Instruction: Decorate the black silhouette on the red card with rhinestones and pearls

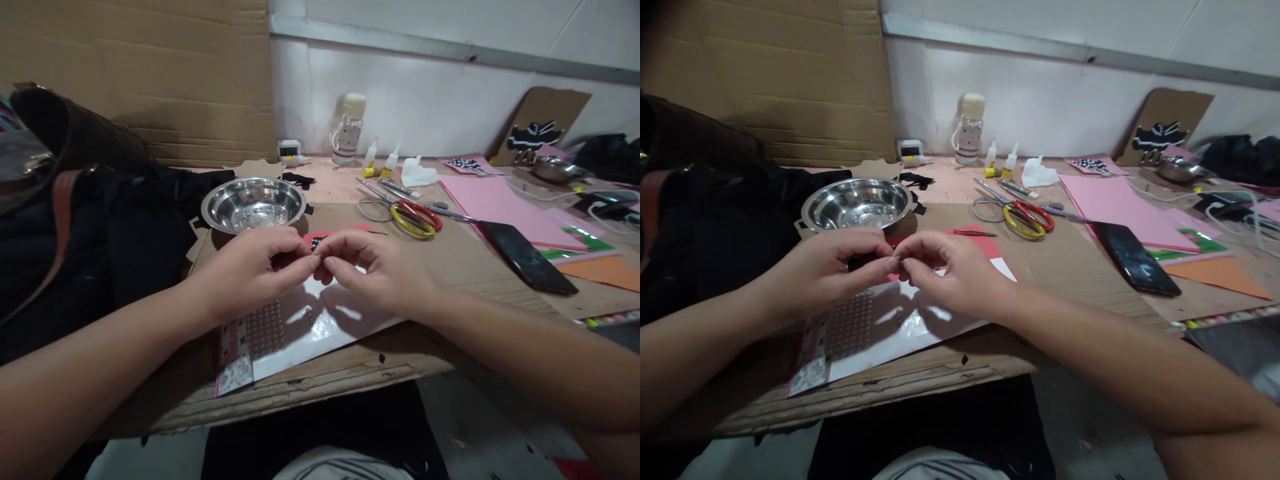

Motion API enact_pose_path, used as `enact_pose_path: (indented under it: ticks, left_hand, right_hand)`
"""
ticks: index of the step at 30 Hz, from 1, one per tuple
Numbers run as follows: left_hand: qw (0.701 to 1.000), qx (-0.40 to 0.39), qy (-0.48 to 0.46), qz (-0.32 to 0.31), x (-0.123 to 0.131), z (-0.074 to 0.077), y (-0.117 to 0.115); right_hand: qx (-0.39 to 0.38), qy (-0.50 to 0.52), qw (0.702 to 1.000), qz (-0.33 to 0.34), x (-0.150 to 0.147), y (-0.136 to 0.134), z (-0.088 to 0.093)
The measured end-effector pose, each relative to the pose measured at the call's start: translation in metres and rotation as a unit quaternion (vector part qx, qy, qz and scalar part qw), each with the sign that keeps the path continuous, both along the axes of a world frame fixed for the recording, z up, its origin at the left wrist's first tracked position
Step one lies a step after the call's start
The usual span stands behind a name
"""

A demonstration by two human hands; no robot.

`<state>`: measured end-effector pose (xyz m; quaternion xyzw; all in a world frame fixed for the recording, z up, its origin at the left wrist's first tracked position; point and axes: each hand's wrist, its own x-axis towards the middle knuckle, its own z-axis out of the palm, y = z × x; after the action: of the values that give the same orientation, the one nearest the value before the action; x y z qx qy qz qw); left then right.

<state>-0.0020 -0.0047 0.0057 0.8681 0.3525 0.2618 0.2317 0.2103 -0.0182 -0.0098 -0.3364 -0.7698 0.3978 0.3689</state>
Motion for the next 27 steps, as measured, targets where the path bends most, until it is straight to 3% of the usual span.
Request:
enact_pose_path:
  ticks: [6, 11, 27]
  left_hand:
    - [1.000, 0.013, 0.010, 0.005, -0.0022, 0.0004, 0.0010]
    - [0.999, 0.005, -0.008, -0.034, -0.0024, -0.0008, 0.0021]
    - [1.000, -0.003, 0.001, -0.022, -0.0001, -0.0033, 0.0017]
  right_hand:
    - [-0.037, 0.035, 0.999, 0.015, -0.0003, 0.0033, -0.0010]
    - [-0.081, 0.067, 0.994, 0.017, 0.0004, 0.0073, -0.0054]
    - [0.016, -0.020, 0.999, -0.024, -0.0012, 0.0002, 0.0012]
